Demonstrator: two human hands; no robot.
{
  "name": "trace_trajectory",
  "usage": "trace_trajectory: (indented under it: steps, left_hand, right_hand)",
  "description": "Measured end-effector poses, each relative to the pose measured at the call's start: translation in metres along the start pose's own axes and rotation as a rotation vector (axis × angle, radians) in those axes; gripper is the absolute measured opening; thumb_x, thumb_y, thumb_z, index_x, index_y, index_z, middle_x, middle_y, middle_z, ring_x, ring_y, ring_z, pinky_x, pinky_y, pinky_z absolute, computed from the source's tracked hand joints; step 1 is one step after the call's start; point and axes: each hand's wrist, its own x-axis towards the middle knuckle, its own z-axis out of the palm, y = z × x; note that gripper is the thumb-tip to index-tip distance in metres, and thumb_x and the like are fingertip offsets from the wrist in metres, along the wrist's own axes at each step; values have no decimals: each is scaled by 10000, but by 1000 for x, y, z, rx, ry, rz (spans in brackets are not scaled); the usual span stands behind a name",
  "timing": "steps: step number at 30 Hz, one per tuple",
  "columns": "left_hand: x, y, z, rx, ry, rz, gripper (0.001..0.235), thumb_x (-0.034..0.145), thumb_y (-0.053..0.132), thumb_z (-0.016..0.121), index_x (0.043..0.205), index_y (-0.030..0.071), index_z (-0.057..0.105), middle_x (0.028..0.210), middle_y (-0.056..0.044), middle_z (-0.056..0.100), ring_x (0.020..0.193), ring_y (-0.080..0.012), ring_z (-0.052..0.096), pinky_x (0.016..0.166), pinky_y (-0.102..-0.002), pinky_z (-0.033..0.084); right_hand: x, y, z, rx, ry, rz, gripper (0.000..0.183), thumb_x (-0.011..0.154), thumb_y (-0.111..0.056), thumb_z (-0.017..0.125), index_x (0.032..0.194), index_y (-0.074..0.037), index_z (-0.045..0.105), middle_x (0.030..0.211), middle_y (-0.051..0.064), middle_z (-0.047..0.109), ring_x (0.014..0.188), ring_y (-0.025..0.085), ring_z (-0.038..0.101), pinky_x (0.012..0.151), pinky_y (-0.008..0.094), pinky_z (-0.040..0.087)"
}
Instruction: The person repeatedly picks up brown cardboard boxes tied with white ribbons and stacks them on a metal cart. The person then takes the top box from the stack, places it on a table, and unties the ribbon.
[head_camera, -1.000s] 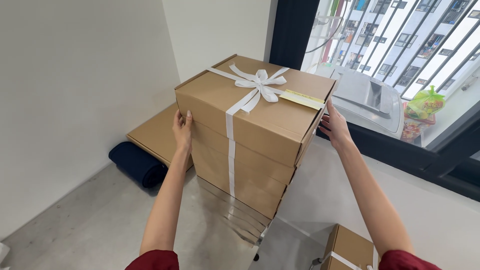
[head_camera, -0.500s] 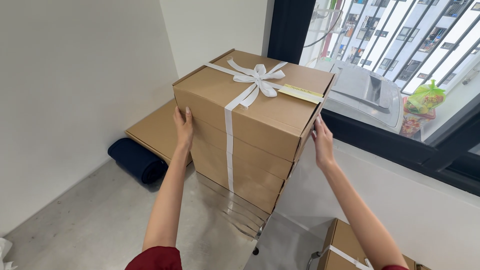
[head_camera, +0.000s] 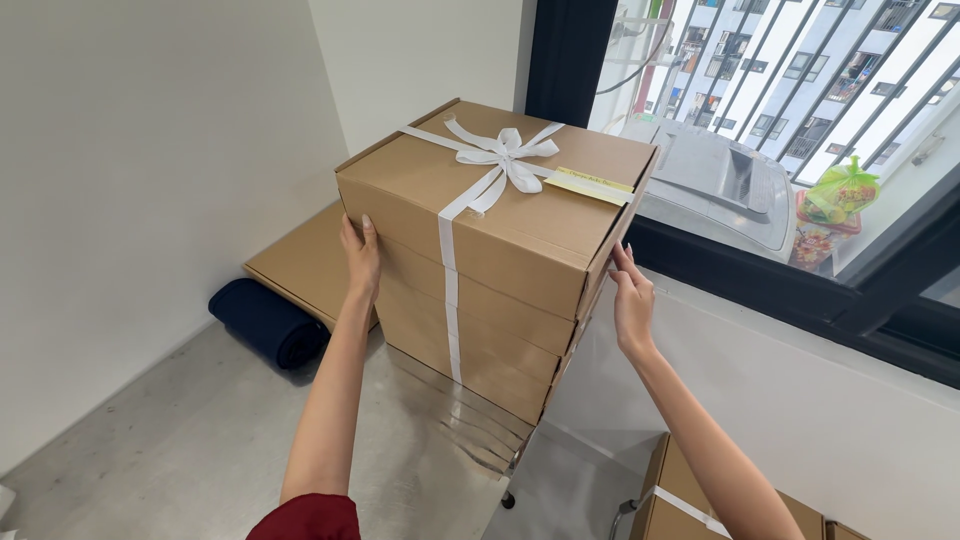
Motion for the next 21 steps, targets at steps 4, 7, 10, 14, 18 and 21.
trace_trajectory:
  steps: [4, 7, 10, 14, 18, 21]
  left_hand:
    - [-10, 1, 9, -8, 32, 17, 755, 1112, 567, 370, 1632, 70, 142, 1650, -227, 145, 1534, -428, 147, 1267, -566, 178]
    - [-37, 10, 28, -17, 152, 68, 658, 1146, 451, 359, 1643, 85, 130, 1658, -255, 99, 1540, -454, 106, 1272, -579, 122]
    - [-82, 52, 49, -98, 95, -3, 719, 1116, 583, 218, 1660, 186, -32, 1703, -148, -93, 1561, -398, -25, 1244, -633, 52]
    - [-111, 64, 78, -84, 72, -17, 720, 1118, 542, 135, 1637, 109, -112, 1677, -179, -207, 1549, -390, -152, 1203, -664, -68]
    - [-116, 64, 88, -46, 96, 16, 737, 1114, 557, 111, 1633, 85, -115, 1671, -207, -209, 1545, -384, -178, 1173, -690, -108]
    - [-120, 67, 83, -74, 74, 22, 731, 1121, 552, 113, 1631, 84, -125, 1669, -202, -216, 1544, -384, -178, 1169, -702, -101]
  right_hand:
    - [16, 7, -7, 52, 26, -57, 529, 905, -42, 451, 1391, -167, 618, 1450, 91, 587, 1478, 265, 381, 1208, 419, 315]
    - [28, -11, -11, 133, 44, -224, 579, 893, 47, 447, 1439, -100, 573, 1435, 181, 582, 1425, 320, 453, 1130, 451, 404]
    - [33, -31, -16, 148, -109, -241, 793, 825, 90, 430, 1578, -152, 373, 1628, 98, 371, 1530, 287, 251, 1200, 477, 281]
    - [26, -37, -15, 119, -165, -299, 863, 797, 140, 397, 1604, -156, 320, 1649, 80, 332, 1538, 250, 229, 1221, 457, 256]
    - [22, -31, -16, 63, -182, -339, 885, 780, 159, 419, 1608, -135, 311, 1646, 109, 332, 1533, 274, 220, 1221, 452, 253]
    - [21, -25, -20, 95, -191, -290, 885, 808, 153, 401, 1618, -183, 278, 1665, 34, 319, 1549, 233, 219, 1226, 445, 242]
